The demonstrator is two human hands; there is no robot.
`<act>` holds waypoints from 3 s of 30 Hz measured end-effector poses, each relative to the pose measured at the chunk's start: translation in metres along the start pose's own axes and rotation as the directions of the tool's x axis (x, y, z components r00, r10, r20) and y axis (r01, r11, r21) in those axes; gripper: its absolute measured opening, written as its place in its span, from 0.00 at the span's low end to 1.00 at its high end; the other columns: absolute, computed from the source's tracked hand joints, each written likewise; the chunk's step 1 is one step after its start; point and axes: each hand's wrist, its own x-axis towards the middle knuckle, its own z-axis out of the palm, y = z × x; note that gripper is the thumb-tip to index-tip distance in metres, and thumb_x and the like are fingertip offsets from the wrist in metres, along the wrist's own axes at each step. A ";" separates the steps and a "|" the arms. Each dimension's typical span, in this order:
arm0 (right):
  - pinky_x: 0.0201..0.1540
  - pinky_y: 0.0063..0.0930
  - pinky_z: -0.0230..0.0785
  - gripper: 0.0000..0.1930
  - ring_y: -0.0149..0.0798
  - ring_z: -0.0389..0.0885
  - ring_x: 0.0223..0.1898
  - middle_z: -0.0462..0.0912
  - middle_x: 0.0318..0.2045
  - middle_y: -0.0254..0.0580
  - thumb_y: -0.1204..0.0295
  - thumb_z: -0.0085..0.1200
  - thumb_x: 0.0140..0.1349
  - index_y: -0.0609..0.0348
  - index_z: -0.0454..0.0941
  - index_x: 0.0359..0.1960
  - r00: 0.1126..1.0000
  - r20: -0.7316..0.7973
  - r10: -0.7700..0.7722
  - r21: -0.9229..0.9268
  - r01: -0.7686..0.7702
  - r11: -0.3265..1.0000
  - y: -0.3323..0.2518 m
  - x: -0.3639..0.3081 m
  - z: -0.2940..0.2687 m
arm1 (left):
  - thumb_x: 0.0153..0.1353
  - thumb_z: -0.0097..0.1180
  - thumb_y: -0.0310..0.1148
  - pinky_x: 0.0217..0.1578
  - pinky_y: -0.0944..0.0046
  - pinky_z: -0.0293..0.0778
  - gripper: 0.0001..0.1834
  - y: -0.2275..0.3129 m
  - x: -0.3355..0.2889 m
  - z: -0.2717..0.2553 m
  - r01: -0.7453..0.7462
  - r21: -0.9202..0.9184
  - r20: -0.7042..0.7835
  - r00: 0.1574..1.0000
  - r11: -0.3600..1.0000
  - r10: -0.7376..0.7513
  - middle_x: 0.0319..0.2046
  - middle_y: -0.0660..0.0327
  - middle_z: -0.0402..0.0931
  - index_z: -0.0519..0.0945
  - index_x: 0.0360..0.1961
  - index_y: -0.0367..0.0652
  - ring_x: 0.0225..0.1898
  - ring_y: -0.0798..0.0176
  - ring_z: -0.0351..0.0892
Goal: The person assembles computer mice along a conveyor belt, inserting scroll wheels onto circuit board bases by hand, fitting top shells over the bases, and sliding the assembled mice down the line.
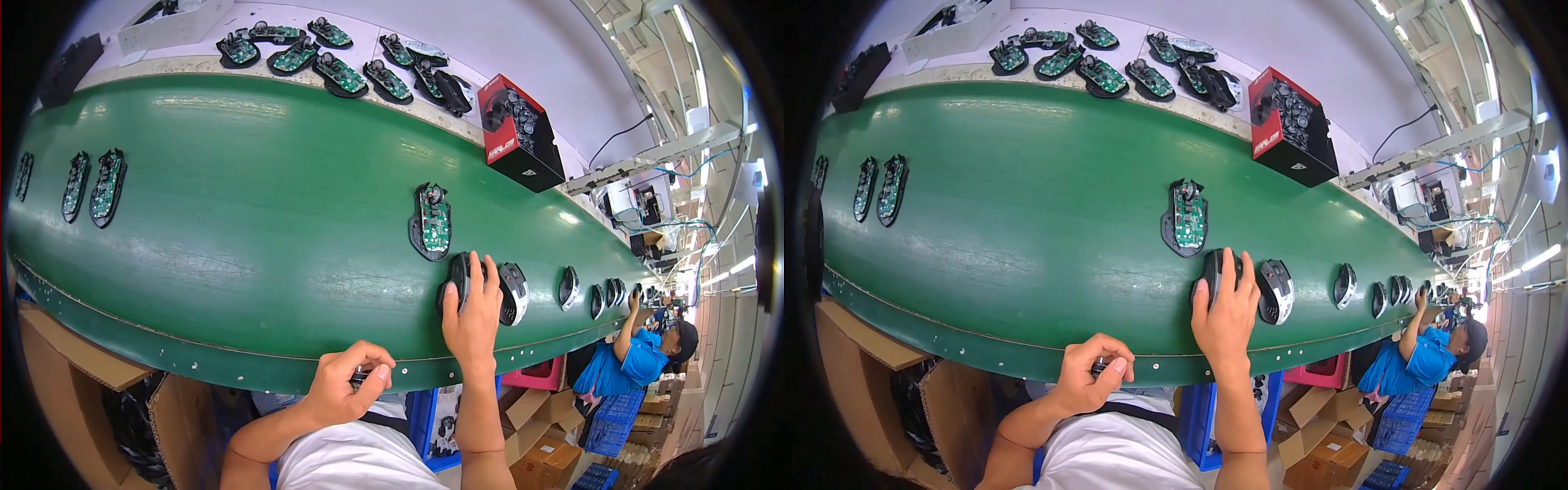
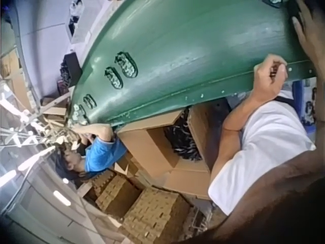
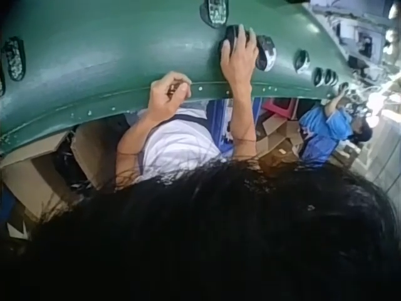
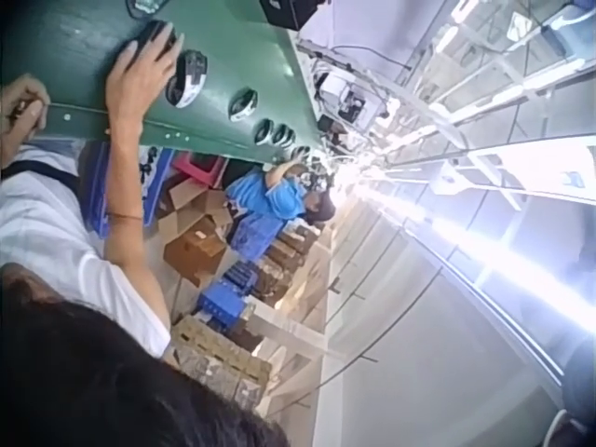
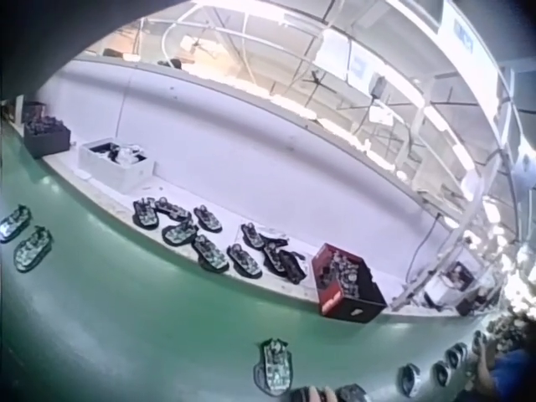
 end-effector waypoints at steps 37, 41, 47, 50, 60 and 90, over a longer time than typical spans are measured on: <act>0.65 0.38 0.62 0.13 0.48 0.75 0.59 0.79 0.56 0.51 0.75 0.48 0.67 0.64 0.79 0.50 0.952 -0.294 -0.081 0.452 0.213 0.866 0.078 0.032 -0.025 | 0.65 0.50 0.24 0.23 0.71 0.72 0.04 -0.006 0.000 -0.004 0.104 -0.004 -0.004 0.995 0.995 -0.104 0.22 0.61 0.80 0.76 0.38 0.34 0.20 0.73 0.76; 0.63 0.42 0.65 0.17 0.52 0.76 0.57 0.76 0.57 0.53 0.71 0.57 0.62 0.59 0.79 0.52 0.892 -0.421 0.166 0.246 -0.064 0.967 0.202 0.057 -0.073 | 0.64 0.49 0.22 0.20 0.72 0.69 0.04 -0.009 -0.004 0.001 0.031 0.029 -0.051 0.998 0.999 -0.029 0.21 0.61 0.80 0.76 0.37 0.35 0.18 0.74 0.74; 0.67 0.46 0.61 0.33 0.62 0.67 0.65 0.69 0.62 0.66 0.54 0.61 0.61 0.47 0.70 0.67 0.919 -0.179 0.352 -0.065 -0.368 0.928 0.399 0.030 -0.069 | 0.63 0.49 0.21 0.25 0.69 0.74 0.04 -0.004 0.002 0.002 0.071 0.026 -0.009 0.997 0.997 -0.070 0.20 0.60 0.79 0.77 0.37 0.34 0.22 0.70 0.78; 0.64 0.46 0.64 0.25 0.58 0.74 0.57 0.77 0.54 0.60 0.63 0.57 0.62 0.46 0.76 0.63 0.900 -0.258 0.352 -0.108 -0.389 0.915 0.404 0.028 -0.054 | 0.63 0.50 0.20 0.28 0.67 0.76 0.05 0.001 0.003 0.003 0.056 0.060 0.024 0.998 0.997 -0.058 0.22 0.59 0.80 0.77 0.37 0.33 0.25 0.68 0.81; 0.60 0.39 0.68 0.20 0.53 0.76 0.56 0.74 0.56 0.53 0.69 0.54 0.65 0.51 0.78 0.59 0.963 -0.153 -0.222 0.267 0.257 0.929 0.042 0.096 -0.039 | 0.64 0.50 0.20 0.29 0.68 0.76 0.04 0.001 -0.003 -0.001 0.073 0.095 0.000 0.997 0.993 -0.074 0.24 0.59 0.79 0.77 0.38 0.32 0.26 0.69 0.80; 0.70 0.47 0.56 0.28 0.63 0.62 0.68 0.60 0.69 0.60 0.64 0.47 0.72 0.59 0.59 0.70 0.922 0.259 -0.288 0.036 0.289 0.957 0.023 0.111 0.022 | 0.63 0.52 0.20 0.27 0.68 0.77 0.05 -0.004 -0.002 -0.002 -0.074 0.037 0.064 0.995 0.997 0.072 0.23 0.59 0.80 0.78 0.38 0.32 0.24 0.69 0.80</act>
